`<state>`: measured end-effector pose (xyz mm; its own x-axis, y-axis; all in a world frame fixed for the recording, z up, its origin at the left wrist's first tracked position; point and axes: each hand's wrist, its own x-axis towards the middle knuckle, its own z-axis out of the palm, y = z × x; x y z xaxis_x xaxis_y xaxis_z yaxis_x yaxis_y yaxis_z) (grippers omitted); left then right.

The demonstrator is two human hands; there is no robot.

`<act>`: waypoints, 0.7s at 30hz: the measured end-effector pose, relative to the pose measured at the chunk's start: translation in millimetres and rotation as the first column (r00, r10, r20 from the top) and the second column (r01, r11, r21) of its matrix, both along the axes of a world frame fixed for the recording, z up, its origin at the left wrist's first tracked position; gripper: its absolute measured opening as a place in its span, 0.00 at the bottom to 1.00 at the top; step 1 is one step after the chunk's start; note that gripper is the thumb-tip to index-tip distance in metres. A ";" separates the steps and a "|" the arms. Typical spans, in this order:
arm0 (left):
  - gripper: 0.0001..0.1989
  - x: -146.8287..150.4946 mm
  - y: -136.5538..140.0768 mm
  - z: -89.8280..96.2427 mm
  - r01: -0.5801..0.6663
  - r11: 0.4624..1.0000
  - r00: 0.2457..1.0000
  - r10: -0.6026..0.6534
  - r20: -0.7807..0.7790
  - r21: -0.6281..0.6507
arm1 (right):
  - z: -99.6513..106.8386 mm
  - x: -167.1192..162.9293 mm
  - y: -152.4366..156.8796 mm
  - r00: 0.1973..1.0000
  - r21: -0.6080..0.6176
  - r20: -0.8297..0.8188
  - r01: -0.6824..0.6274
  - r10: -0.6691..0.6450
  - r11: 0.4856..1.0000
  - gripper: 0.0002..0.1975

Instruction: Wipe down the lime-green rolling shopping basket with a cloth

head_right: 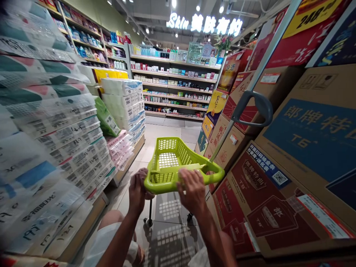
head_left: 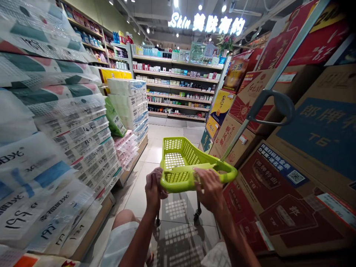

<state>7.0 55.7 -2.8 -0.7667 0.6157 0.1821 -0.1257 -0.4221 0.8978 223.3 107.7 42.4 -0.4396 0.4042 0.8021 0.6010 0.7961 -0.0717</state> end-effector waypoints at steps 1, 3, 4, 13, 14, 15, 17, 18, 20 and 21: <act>0.23 8.1 -5.7 -2.7 0.009 1.000 0.999 -0.009 -0.040 0.012 | -1.1 -14.5 -7.7 1.000 -0.016 0.017 -0.023 0.024 1.000 0.14; 0.22 16.2 -11.7 -5.6 0.026 1.000 0.987 -0.024 -0.157 0.013 | -4.9 -34.8 -17.1 0.999 -0.032 -0.009 -0.039 0.039 0.999 0.11; 0.21 15.6 -10.2 -5.2 0.035 0.999 0.975 -0.035 -0.217 -0.004 | -6.9 -39.7 -19.0 0.999 -0.063 -0.017 -0.038 0.037 0.997 0.12; 0.29 -13.9 63.3 1.9 0.187 0.976 0.982 -0.184 0.039 -0.109 | -13.7 -21.0 -9.2 0.999 -0.047 -0.027 -0.034 0.033 0.998 0.14; 0.28 -10.1 60.3 -1.3 0.207 0.973 0.978 -0.203 0.041 -0.101 | -14.6 -19.8 -9.0 0.999 -0.042 -0.036 -0.034 0.033 0.999 0.14; 0.27 -5.8 55.0 -4.8 0.219 0.971 0.976 -0.219 0.018 -0.092 | -15.5 -18.5 -9.0 0.998 -0.036 -0.044 -0.036 0.035 0.999 0.13; 0.23 2.2 42.5 -11.8 0.224 0.972 0.971 -0.229 -0.072 -0.071 | -16.8 -15.4 -9.4 0.997 -0.035 -0.060 -0.042 0.040 0.999 0.13; 0.21 5.4 37.6 -14.9 0.217 0.974 0.968 -0.223 -0.117 -0.060 | -17.1 -13.5 -9.7 0.997 -0.042 -0.069 -0.043 0.040 0.998 0.13; 0.20 11.1 33.2 -21.0 0.184 0.982 0.971 -0.188 -0.145 -0.039 | -17.3 -9.5 -10.0 0.996 -0.055 -0.081 -0.045 0.040 0.998 0.13; 0.21 14.4 33.3 -24.9 0.159 0.987 0.979 -0.160 -0.125 -0.025 | -17.3 -7.9 -9.9 0.996 -0.056 -0.085 -0.046 0.041 0.997 0.13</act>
<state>21.4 89.0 -27.6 -0.6298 0.7316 0.2609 -0.0758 -0.3922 0.9168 215.4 97.7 25.1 -0.3903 0.4328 0.8126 0.5559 0.8143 -0.1667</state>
